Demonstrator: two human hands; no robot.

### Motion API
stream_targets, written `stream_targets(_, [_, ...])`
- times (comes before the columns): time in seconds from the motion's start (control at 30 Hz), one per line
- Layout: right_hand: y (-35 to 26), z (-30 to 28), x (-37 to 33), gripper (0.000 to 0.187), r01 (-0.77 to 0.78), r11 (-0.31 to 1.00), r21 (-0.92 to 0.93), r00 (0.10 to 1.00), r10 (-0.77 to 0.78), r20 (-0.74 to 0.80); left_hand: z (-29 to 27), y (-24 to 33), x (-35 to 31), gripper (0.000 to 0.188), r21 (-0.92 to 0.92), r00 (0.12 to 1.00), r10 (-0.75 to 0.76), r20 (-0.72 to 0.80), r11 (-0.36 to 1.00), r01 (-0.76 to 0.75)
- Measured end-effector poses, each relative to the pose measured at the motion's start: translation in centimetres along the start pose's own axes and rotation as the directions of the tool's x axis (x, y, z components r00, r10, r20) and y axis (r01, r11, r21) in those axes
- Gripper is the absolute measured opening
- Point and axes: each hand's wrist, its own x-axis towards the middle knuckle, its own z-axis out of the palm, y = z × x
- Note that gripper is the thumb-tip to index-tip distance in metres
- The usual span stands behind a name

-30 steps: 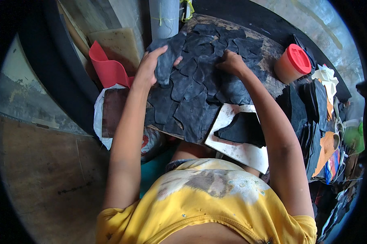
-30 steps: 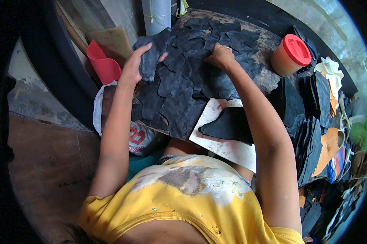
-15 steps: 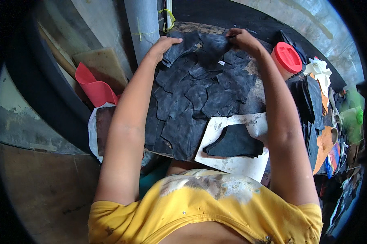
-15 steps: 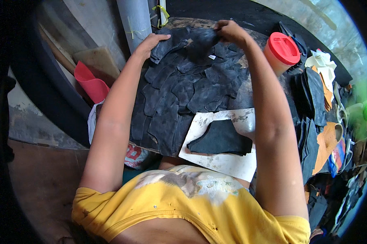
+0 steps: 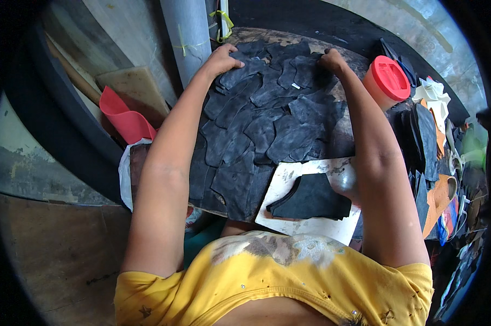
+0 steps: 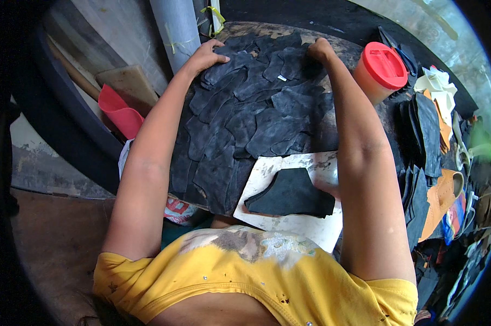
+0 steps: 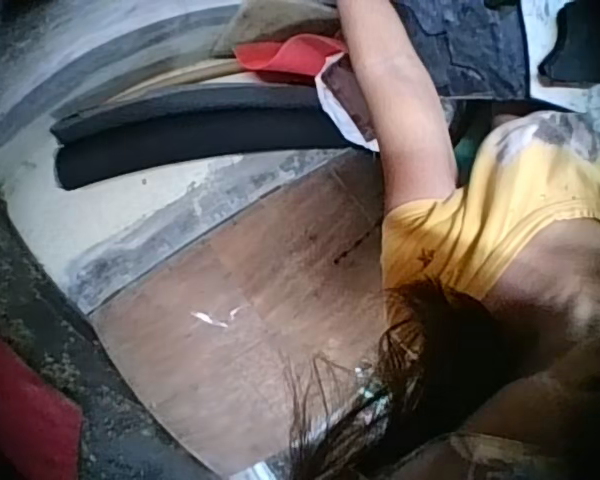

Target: The person sorts through a pile of black leather pieces on a workbench, picking them up, folding them, and stacking them into a neat pile. They also open a plastic container with a red lid and place it on the table.

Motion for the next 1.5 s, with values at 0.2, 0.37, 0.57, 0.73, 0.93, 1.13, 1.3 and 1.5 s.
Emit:
stream_targets(0.2, [1.3, 0.4, 0.9, 0.030, 0.028, 1.000, 0.012, 0.986, -0.030, 0.166, -1.8, 0.5, -0.8, 0.078, -0.029, 0.972, -0.184, 0.145, 0.981, 0.190])
stream_targets(0.37, [1.0, -0.4, -0.9, 0.015, -0.055, 0.781, 0.622, 0.998, 0.061, 0.011, -2.4, 0.7, -2.3, 0.082, -0.508, 0.989, -0.052, 0.139, 0.853, 0.116])
stream_targets(0.57, [0.2, -2.6, -1.7, 0.035, -0.075, -0.092, 0.993, 0.861, 0.497, 0.111, -1.4, 0.5, -3.1, 0.044, -0.887, 0.995, 0.018, 0.102, 0.454, 0.083])
stream_targets(0.73, [0.9, -5.1, -2.7, 0.046, 0.052, 0.118, 0.992, 0.787, 0.606, -0.113, -0.5, 1.0, -3.8, 0.043, -0.924, 0.932, -0.084, 0.353, 0.125, 0.362])
stream_targets(0.93, [1.6, -7.2, -4.1, 0.046, 0.209, 0.177, 0.962, 0.832, 0.485, -0.270, 1.5, 2.3, -5.8, 0.052, -0.938, 0.946, 0.003, 0.324, -0.129, 0.322])
stream_targets(1.13, [-0.8, -10.0, -5.8, 0.044, 0.539, 0.200, 0.818, 0.802, 0.176, -0.571, 3.2, 2.4, -7.9, 0.050, -0.903, 0.939, 0.052, 0.339, -0.261, 0.340])
stream_targets(1.3, [-12.3, -10.2, -6.7, 0.038, 0.309, -0.113, 0.944, 0.939, 0.194, -0.284, 4.3, 3.4, -9.4, 0.048, -0.924, 0.961, -0.016, 0.276, -0.281, 0.261])
stream_targets(1.5, [-14.1, -12.5, -10.4, 0.033, 0.167, -0.155, 0.974, 0.911, 0.402, -0.092, 4.1, 3.9, -11.1, 0.072, -0.895, 0.960, 0.061, 0.273, -0.349, 0.277])
